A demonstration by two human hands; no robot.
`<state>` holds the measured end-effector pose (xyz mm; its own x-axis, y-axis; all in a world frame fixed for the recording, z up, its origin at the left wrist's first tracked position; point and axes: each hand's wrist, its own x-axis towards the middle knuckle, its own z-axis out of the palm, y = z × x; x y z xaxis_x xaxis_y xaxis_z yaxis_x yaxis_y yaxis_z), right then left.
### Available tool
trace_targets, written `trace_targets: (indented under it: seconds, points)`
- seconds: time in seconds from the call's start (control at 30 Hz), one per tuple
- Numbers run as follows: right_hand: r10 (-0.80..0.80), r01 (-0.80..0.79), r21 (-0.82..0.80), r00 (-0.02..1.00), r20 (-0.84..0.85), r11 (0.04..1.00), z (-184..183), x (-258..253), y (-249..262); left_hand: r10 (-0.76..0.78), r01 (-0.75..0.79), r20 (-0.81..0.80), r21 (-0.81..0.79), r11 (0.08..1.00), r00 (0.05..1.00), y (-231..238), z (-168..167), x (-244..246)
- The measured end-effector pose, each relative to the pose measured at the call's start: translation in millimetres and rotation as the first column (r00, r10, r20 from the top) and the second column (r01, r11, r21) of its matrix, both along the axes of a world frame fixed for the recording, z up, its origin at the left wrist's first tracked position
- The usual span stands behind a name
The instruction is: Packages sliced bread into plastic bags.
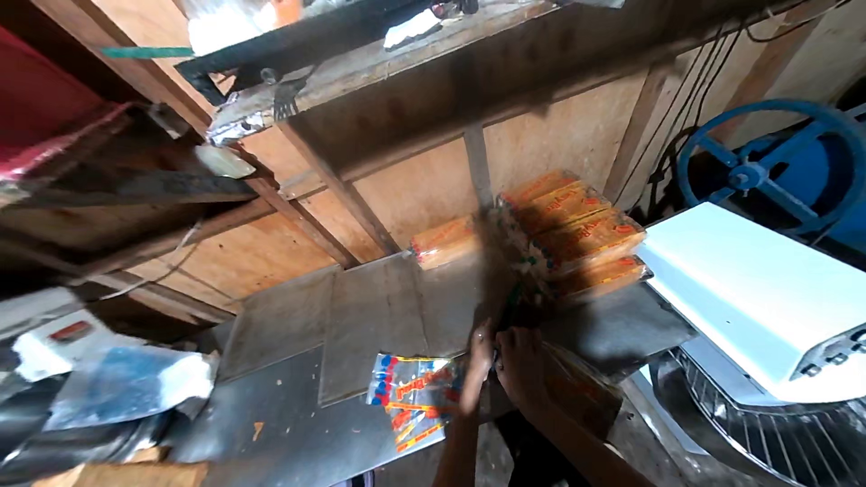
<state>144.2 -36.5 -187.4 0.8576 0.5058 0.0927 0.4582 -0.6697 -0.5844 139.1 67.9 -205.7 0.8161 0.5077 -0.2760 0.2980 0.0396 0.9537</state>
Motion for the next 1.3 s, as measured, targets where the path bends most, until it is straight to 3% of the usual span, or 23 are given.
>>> trace_targets:
  seconds: [0.27,0.4,0.57,0.7,0.8,0.93,1.1,1.3]
  points:
    - [0.012,-0.041,-0.186,0.988,-0.152,0.982,17.2,11.4,-4.2,0.011,-0.007,0.071,-0.051,0.999,0.997,1.2,-4.1,1.6]
    - [0.057,-0.083,-0.110,0.973,-0.224,0.990,12.2,23.9,-9.0,0.010,-0.003,0.070,-0.096,0.995,0.998,-1.9,0.7,1.1]
    - [0.048,-0.059,-0.036,0.967,-0.252,0.998,12.5,25.2,-9.6,0.013,-0.012,0.028,-0.034,0.999,1.000,-3.5,2.5,-1.0]
    - [-0.010,-0.025,-0.114,0.956,-0.294,0.993,23.6,25.7,-4.5,0.006,-0.006,-0.056,0.000,1.000,0.998,-1.7,5.5,-0.1]
    - [0.041,-0.104,-0.214,0.958,-0.283,0.971,26.9,24.1,-1.0,0.029,-0.029,-0.106,0.005,1.000,0.994,-5.9,12.3,1.2]
    - [0.072,-0.135,-0.214,0.958,-0.278,0.967,20.2,24.3,-5.3,0.039,-0.036,-0.116,0.028,0.999,0.992,-10.3,8.5,2.8]
    - [0.090,-0.135,-0.142,0.954,-0.285,0.981,16.6,28.4,-12.9,0.063,-0.044,-0.079,0.226,0.973,0.995,-10.8,3.2,7.2]
    - [0.139,-0.167,-0.115,0.966,-0.219,0.979,7.4,30.1,-12.7,0.001,-0.020,0.102,0.184,0.983,0.995,-0.5,-7.5,4.1]
